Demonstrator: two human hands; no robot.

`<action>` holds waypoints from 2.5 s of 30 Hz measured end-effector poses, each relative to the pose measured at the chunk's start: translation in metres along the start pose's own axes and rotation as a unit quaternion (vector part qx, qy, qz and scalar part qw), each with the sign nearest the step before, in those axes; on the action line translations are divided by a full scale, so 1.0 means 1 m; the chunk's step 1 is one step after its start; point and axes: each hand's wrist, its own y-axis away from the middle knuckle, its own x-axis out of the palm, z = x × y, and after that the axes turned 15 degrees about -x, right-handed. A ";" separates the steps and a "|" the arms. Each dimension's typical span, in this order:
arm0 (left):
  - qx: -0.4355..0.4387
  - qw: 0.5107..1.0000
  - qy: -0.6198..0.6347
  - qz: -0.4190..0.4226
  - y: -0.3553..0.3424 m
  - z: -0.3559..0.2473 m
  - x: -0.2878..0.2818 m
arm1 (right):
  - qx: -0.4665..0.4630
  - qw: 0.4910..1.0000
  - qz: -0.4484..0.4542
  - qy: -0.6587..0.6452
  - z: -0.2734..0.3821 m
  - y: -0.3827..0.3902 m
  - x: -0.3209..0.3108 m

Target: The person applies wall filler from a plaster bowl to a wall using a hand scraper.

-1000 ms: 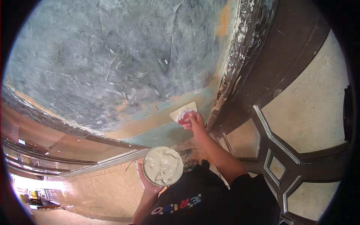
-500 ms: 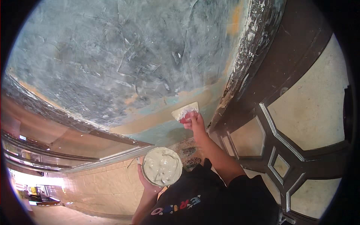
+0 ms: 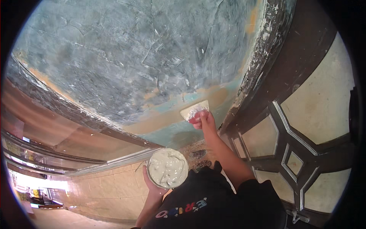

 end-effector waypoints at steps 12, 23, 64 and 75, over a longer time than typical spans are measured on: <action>-0.178 0.866 0.446 0.138 -0.015 -0.003 -0.017 | 0.064 0.994 -0.045 0.069 -0.019 0.005 -0.040; 0.066 0.997 -0.011 0.039 -0.016 -0.020 0.007 | 0.104 0.994 -0.015 0.039 -0.059 -0.003 -0.112; -0.130 0.790 0.569 0.186 -0.029 -0.031 0.092 | -0.545 0.591 0.465 0.372 0.210 0.031 -0.001; -0.122 0.777 0.588 0.188 -0.037 -0.026 0.118 | -0.533 0.542 0.462 0.457 0.240 0.021 -0.027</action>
